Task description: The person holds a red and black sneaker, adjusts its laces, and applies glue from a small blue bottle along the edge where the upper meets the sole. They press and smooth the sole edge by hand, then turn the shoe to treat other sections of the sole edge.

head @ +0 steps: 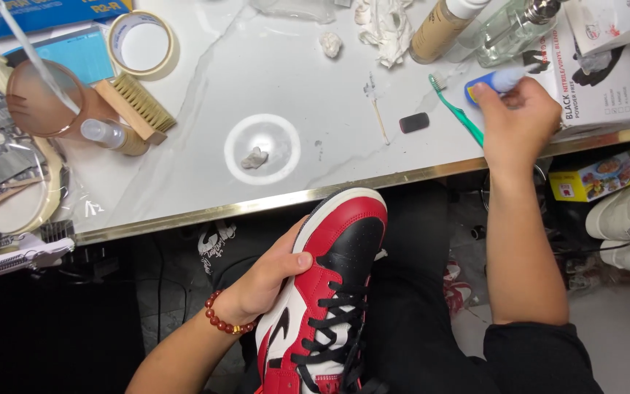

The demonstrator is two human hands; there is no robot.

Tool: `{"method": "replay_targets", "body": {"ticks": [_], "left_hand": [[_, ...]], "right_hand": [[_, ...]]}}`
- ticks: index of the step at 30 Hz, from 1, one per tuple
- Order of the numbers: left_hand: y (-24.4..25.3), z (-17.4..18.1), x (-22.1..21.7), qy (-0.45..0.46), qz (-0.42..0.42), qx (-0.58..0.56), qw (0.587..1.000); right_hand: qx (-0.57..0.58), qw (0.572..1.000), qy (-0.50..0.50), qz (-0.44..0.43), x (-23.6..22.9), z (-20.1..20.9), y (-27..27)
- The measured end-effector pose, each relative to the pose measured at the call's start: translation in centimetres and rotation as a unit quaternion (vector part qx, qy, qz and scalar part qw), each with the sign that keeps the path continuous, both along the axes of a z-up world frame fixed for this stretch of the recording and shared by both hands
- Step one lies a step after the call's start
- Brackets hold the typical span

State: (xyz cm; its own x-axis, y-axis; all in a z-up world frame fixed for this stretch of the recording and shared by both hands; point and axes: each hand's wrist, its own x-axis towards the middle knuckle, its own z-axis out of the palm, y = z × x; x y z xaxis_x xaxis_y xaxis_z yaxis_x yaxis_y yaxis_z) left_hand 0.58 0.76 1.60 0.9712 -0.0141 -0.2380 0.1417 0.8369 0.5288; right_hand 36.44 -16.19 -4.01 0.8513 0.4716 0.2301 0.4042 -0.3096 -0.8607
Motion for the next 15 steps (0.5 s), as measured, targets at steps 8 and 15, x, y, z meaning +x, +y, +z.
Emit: {"method": "replay_targets", "body": {"ticks": [8,15], "left_hand": [[6.0,-0.2,2.3,0.052,-0.058,0.12,0.99],[11.7,-0.3,5.8,0.078,-0.273,0.33,0.9]], "right_hand": [[0.204,0.882,0.335,0.263,-9.7,6.9,4.2],[-0.064,0.817,0.342,0.459,-9.9,6.2,7.6]]}}
